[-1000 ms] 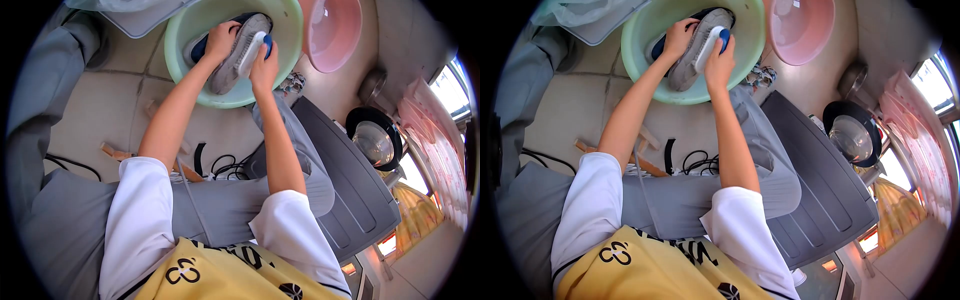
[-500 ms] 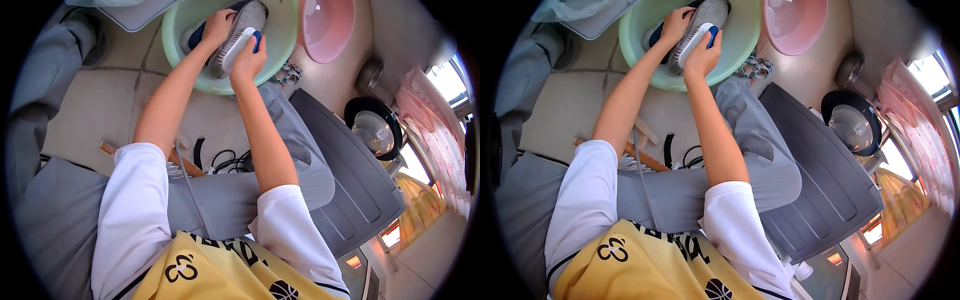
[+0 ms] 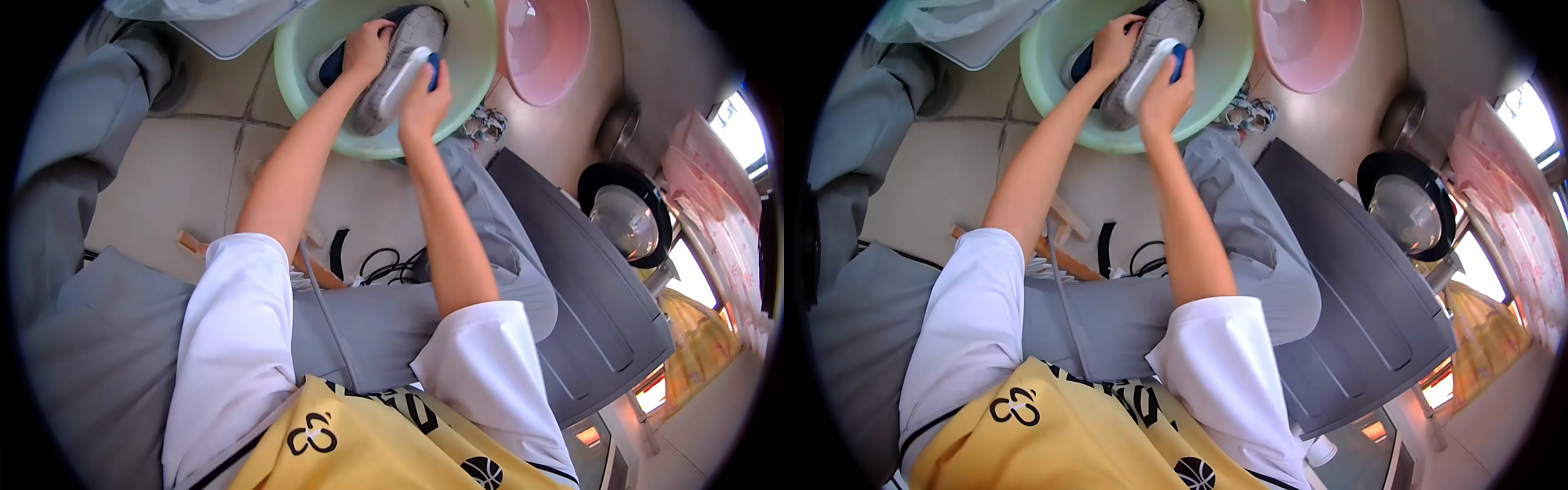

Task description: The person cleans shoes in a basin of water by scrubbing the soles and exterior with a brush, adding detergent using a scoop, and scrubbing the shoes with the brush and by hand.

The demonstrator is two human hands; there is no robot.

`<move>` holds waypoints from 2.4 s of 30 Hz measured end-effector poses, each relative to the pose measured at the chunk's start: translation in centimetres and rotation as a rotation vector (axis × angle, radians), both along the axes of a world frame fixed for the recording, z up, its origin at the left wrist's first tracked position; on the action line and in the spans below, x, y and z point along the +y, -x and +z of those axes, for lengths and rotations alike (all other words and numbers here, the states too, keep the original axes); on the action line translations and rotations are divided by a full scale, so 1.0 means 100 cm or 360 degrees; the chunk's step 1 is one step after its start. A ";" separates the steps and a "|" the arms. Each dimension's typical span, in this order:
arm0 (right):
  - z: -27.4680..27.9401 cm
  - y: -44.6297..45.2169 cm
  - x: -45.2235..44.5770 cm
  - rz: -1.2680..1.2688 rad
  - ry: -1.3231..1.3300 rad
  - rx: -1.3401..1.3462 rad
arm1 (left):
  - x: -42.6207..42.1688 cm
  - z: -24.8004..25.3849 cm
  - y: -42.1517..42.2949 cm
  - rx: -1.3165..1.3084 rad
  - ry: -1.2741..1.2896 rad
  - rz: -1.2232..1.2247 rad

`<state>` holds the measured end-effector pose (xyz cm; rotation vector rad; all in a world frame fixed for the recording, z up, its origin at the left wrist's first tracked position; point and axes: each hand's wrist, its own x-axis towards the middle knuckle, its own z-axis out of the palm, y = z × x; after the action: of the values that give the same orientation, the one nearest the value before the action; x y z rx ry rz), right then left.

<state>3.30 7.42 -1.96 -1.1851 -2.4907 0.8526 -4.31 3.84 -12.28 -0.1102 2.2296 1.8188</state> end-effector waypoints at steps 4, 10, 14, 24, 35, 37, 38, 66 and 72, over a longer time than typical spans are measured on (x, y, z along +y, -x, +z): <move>0.032 -0.028 -0.048 -0.0260 0.0191 -0.0134 | 0.000 0.001 -0.005 0.0044 -0.0024 -0.0019; 0.064 0.007 0.048 -0.0199 0.0171 0.0320 | -0.012 0.005 0.018 -0.0394 0.0089 -0.0593; 0.120 0.032 0.138 0.0565 0.0092 0.0007 | -0.023 0.046 0.015 -0.0581 -0.0060 -0.0949; 0.175 -0.011 0.176 0.1031 -0.0218 0.0010 | -0.002 0.123 0.021 -0.0174 -0.0151 -0.0902; 0.122 -0.035 0.111 0.0874 0.0032 -0.0187 | -0.035 0.085 0.052 -0.0031 0.0045 -0.0757; 0.104 -0.023 0.106 0.0650 0.0164 -0.0207 | -0.040 0.067 0.038 -0.0184 -0.0138 -0.0675; 0.094 -0.015 0.102 0.0627 0.0166 -0.0158 | -0.039 0.063 0.033 -0.0236 -0.0163 -0.0649; 0.074 0.026 0.006 0.0376 -0.0072 -0.0378 | -0.022 0.060 0.008 0.0029 -0.0271 -0.0546; 0.049 0.098 0.051 0.0655 -0.0377 -0.0413 | -0.021 0.058 0.015 0.0114 -0.0205 -0.0572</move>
<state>-6.47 12.49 2.93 -0.7573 -3.0082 0.4894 -5.77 1.74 -6.50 0.3620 2.0092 1.7792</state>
